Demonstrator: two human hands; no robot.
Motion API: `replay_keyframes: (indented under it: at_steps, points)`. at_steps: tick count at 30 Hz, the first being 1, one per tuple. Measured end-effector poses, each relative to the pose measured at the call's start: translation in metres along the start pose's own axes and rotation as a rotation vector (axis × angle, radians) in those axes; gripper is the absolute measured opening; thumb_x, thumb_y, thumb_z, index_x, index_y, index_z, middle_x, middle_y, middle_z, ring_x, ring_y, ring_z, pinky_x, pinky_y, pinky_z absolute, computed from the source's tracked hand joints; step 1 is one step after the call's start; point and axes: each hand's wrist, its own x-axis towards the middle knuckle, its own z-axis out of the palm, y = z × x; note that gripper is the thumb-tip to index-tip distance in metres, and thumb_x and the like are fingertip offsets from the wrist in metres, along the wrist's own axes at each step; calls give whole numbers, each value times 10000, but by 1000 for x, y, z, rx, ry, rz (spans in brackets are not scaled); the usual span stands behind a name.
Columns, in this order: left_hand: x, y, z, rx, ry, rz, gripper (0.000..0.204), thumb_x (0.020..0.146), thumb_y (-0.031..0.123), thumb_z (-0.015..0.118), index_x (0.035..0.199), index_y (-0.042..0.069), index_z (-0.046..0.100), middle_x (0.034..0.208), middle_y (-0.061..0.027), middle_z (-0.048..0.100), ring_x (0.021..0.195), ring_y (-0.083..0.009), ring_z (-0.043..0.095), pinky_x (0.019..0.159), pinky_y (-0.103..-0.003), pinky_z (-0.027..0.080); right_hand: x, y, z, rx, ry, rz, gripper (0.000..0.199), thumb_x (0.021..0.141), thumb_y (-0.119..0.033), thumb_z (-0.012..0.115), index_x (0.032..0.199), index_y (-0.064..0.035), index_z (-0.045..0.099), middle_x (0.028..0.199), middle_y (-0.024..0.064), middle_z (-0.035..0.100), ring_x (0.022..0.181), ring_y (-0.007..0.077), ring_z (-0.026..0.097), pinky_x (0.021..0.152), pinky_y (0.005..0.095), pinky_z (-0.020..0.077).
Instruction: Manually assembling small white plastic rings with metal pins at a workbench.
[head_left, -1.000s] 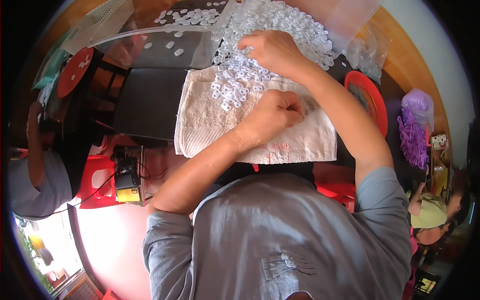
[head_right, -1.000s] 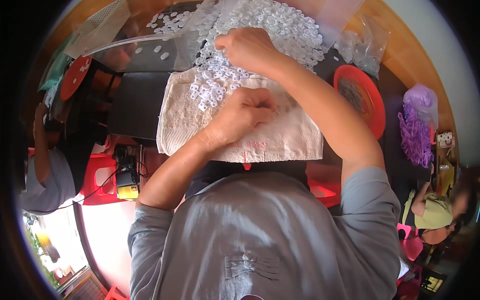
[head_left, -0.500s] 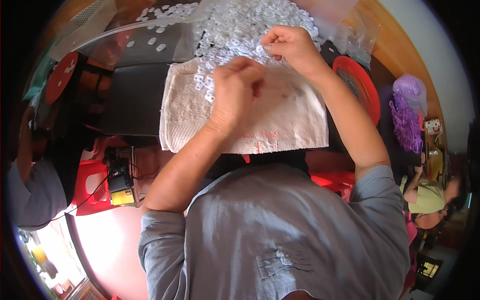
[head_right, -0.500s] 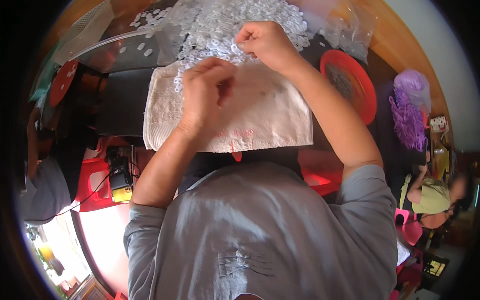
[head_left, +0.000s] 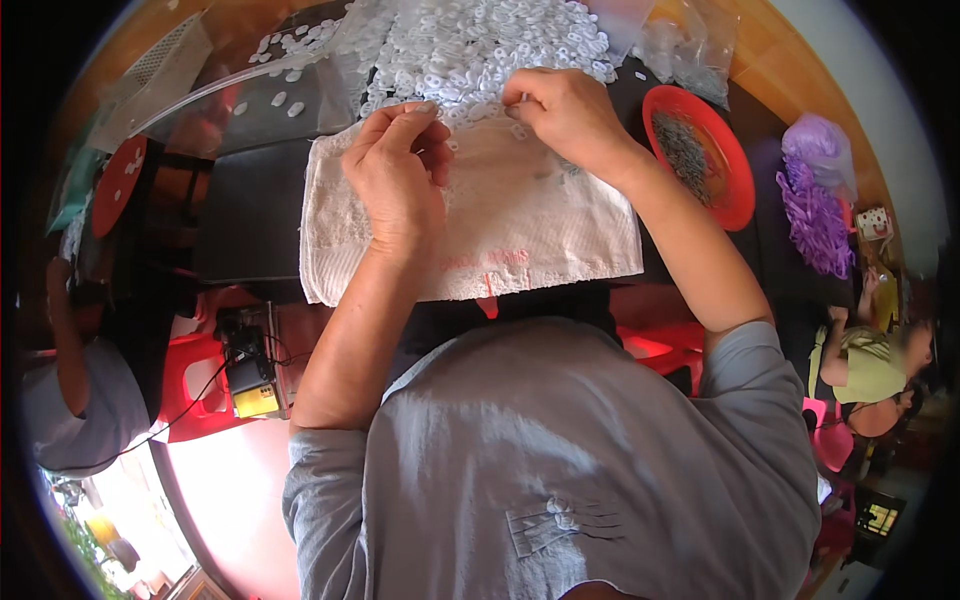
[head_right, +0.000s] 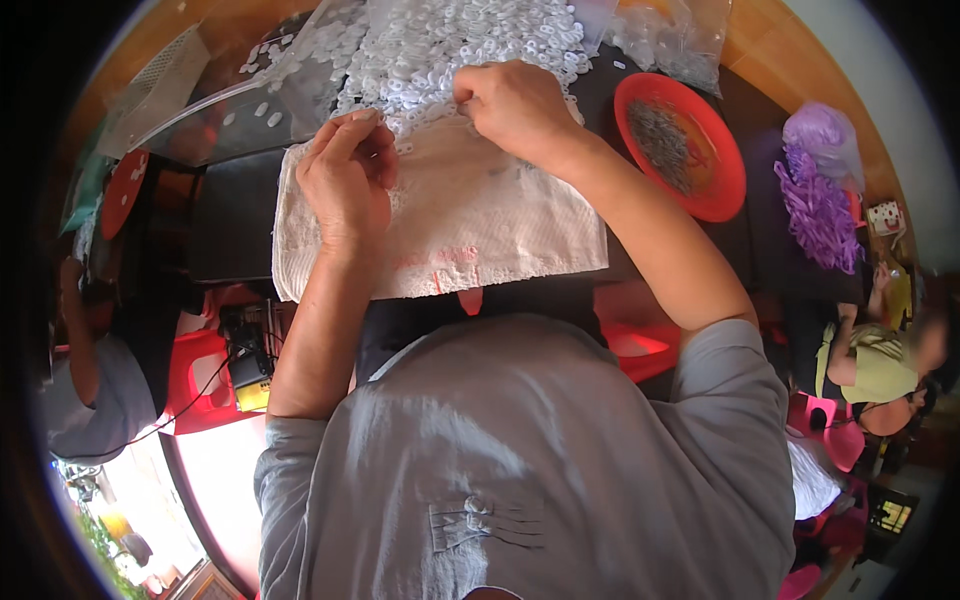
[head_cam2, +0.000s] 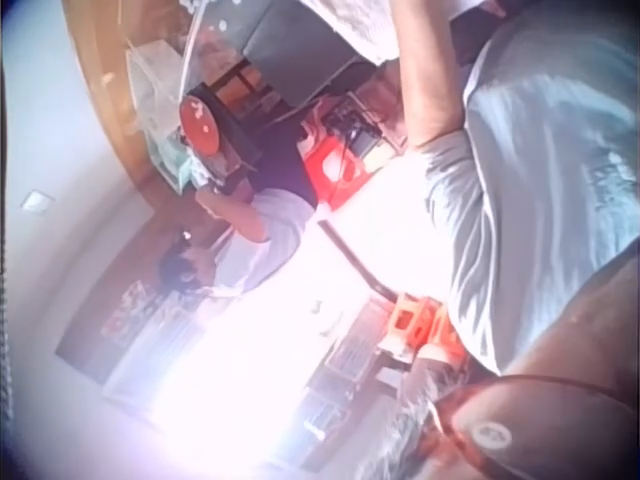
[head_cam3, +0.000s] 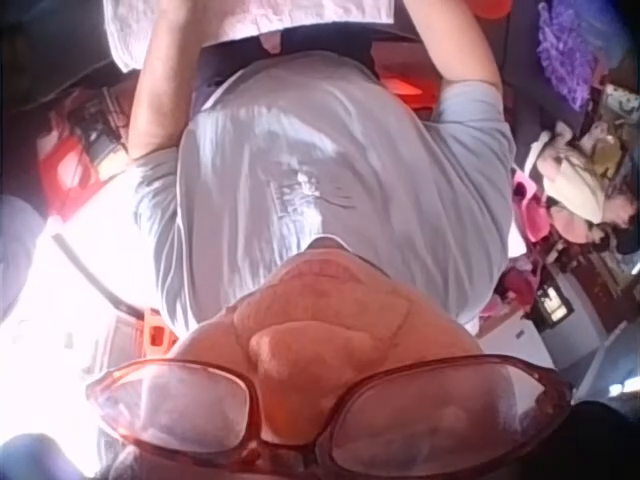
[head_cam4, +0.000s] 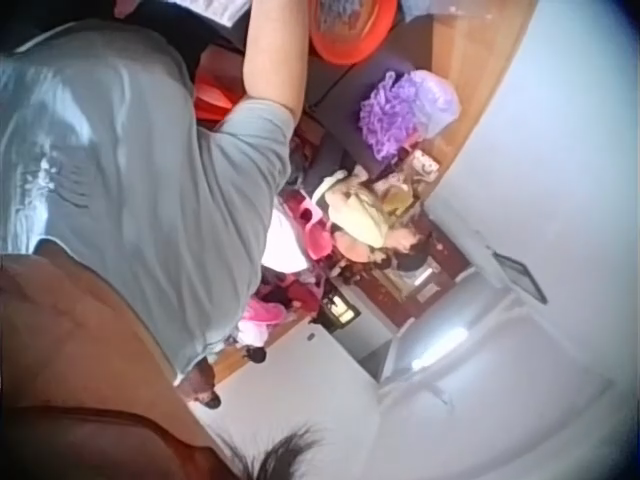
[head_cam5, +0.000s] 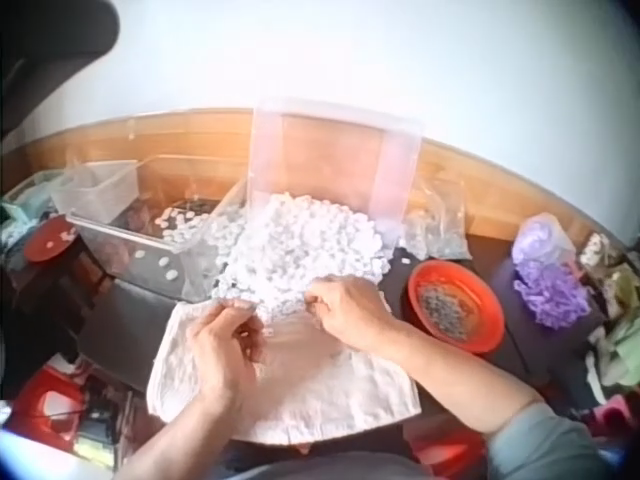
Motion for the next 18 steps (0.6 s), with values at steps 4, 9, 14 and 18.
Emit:
replay_keyframes:
  at_steps: [4, 9, 14, 18]
  points:
    - [-2, 2, 1, 18, 2, 16, 72, 815, 48, 631, 768, 2, 602, 622, -75, 587, 437, -113, 487, 363, -236, 314, 12, -3, 14, -95, -1, -197, 134, 799, -93, 593, 910, -98, 666, 859, 83, 669, 786, 288, 644, 695, 389, 499]
    - [-3, 2, 1, 23, -3, 34, 81, 816, 56, 629, 766, -2, 601, 616, -73, 583, 438, -112, 487, 364, -235, 317, 24, -4, 23, -254, -138, -260, 121, 776, -100, 632, 896, -91, 643, 855, 75, 645, 800, 297, 641, 692, 412, 499]
    - [-2, 0, -2, 15, 0, 38, 89, 817, 63, 623, 764, -5, 599, 618, -72, 582, 444, -111, 489, 368, -236, 321, 14, -16, 11, -169, -31, -252, 125, 765, -134, 669, 830, -71, 582, 834, 69, 645, 769, 297, 641, 652, 403, 496]
    - [0, 1, -1, 31, -5, 43, 86, 818, 61, 615, 780, -15, 603, 641, -83, 587, 449, -127, 487, 382, -243, 323, -14, -19, 12, -103, -6, -224, 123, 763, -125, 669, 835, -77, 582, 825, 66, 646, 733, 293, 639, 633, 398, 493]
